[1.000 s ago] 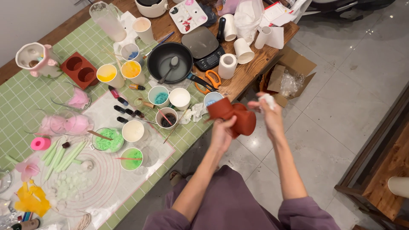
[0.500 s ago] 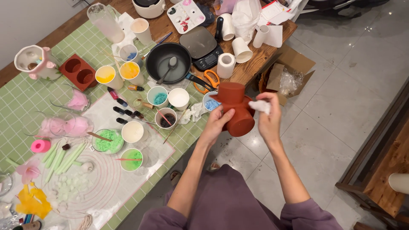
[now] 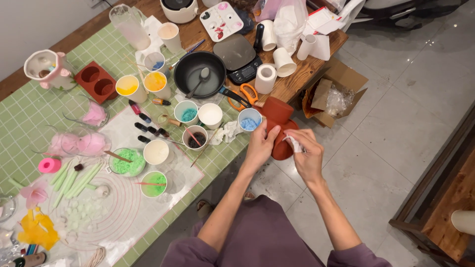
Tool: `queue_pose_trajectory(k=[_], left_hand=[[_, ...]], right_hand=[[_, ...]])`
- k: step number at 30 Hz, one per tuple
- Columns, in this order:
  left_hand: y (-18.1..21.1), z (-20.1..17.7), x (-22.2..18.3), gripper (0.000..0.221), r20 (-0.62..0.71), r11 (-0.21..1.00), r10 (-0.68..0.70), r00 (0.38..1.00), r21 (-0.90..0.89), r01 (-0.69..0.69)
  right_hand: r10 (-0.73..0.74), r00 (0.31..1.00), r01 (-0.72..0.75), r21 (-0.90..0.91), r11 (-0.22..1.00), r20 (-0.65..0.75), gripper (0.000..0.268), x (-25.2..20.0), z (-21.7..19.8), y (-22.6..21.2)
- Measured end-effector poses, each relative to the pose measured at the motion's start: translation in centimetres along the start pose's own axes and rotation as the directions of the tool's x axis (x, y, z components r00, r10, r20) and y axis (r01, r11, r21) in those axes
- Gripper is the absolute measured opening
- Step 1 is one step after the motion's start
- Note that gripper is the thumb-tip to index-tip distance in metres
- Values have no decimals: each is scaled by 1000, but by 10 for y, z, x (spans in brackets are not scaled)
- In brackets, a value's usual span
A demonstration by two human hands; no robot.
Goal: Cleaning and organizing various silicone molds and candle-making supplies on a workbench.
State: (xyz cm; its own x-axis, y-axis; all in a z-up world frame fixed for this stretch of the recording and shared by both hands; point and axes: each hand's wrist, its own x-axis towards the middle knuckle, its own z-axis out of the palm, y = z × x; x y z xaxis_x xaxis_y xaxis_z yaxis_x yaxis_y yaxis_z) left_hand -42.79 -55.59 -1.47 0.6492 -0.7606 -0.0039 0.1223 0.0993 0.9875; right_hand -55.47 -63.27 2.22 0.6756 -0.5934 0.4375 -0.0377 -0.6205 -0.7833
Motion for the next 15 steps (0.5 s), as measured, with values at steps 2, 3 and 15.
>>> queue_pose_trajectory(k=[2,3,15], left_hand=[[-5,7,1,24,-1,993,17,1000,-116,-17],[-8,10,0,24,-4,973,27,1000,-230,-27],[-10,19,3,37,-74,917,-83,994,-395,47]], right_hand=[[-25,997,22,-48,999,-69,25,0,1,2],[-48,990,35,-96,995,-132,23,-1,2,3],[242,921,-176,229,957,-306,12,-11,-7,64]])
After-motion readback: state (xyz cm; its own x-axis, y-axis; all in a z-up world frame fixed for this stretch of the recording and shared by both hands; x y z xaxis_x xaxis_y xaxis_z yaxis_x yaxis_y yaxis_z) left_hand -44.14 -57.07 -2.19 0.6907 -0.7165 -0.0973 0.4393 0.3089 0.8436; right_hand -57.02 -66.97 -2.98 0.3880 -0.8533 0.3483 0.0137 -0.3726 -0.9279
